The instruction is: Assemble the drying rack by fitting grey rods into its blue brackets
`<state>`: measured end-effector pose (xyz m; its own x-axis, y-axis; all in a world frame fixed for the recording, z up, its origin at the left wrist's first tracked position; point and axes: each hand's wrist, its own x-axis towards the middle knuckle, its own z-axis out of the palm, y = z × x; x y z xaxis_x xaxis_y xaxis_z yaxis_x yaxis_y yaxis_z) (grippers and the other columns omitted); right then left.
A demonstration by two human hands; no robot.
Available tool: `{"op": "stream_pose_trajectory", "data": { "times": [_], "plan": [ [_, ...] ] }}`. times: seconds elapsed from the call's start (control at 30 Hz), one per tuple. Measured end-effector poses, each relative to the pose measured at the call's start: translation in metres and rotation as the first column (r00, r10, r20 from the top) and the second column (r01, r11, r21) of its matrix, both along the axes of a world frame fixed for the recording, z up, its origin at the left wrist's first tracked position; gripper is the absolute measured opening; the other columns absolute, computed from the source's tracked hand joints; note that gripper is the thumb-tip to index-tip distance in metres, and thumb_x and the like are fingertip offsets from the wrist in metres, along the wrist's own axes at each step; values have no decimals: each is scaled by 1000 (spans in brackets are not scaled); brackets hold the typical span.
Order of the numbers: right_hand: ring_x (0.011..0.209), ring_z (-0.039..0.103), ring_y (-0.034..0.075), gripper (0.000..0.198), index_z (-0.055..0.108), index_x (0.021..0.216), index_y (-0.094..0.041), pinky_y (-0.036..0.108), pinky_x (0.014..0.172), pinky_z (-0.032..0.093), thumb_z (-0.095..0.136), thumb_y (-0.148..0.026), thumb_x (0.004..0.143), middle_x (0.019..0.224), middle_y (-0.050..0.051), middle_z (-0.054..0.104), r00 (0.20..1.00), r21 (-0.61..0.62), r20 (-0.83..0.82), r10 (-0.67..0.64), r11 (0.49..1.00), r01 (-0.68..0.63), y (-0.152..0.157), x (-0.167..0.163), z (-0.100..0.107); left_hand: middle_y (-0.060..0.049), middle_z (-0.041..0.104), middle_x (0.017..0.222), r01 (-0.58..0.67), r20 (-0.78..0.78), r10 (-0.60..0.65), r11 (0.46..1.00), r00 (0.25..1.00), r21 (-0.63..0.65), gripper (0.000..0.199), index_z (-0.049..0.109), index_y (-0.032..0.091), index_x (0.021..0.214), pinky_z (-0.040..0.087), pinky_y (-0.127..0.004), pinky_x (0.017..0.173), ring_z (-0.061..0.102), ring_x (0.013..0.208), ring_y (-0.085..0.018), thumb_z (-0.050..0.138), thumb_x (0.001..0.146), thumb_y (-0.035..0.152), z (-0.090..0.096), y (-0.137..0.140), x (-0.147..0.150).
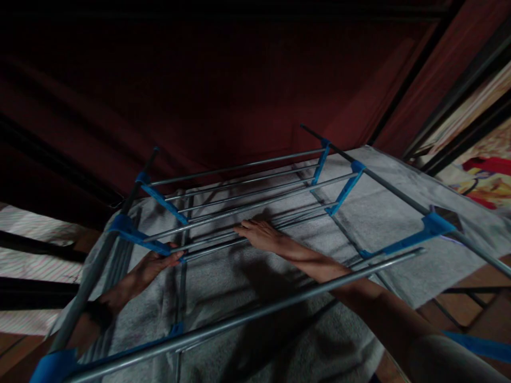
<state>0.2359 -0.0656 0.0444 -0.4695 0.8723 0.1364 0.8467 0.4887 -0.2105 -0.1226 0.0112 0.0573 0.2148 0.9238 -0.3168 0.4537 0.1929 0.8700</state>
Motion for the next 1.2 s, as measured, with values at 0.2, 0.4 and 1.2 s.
{"op": "stream_pose_trajectory", "data": {
  "times": [0.2, 0.4, 1.2],
  "plan": [
    [105, 65, 21, 41, 63, 141, -25, 31, 90, 49, 44, -17, 105, 117, 9, 68, 999, -44, -4, -32, 999, 32, -2, 1, 1, -7, 76, 90, 20, 93, -16, 999, 996, -43, 69, 68, 19, 90, 55, -38, 86, 70, 98, -28, 95, 46, 65, 2, -10, 5],
    [109, 65, 20, 40, 63, 143, -27, 29, 92, 47, 41, -26, 109, 121, 10, 67, 999, -79, 23, -31, 996, 33, -1, 1, 4, -5, 76, 89, -27, 152, 36, 998, 988, -60, 67, 63, 21, 91, 50, -37, 85, 70, 102, -29, 95, 48, 61, -14, -8, 2],
    [115, 65, 24, 43, 58, 147, -19, 38, 103, 47, 43, -24, 108, 124, 15, 69, 1000, -29, -13, 1, 1000, -1, -2, -4, 3, -6, 73, 93, 1, 77, -3, 1000, 997, 26, 70, 65, 20, 97, 52, -39, 84, 66, 98, -27, 92, 50, 64, -9, -15, 11]
  ]
}}
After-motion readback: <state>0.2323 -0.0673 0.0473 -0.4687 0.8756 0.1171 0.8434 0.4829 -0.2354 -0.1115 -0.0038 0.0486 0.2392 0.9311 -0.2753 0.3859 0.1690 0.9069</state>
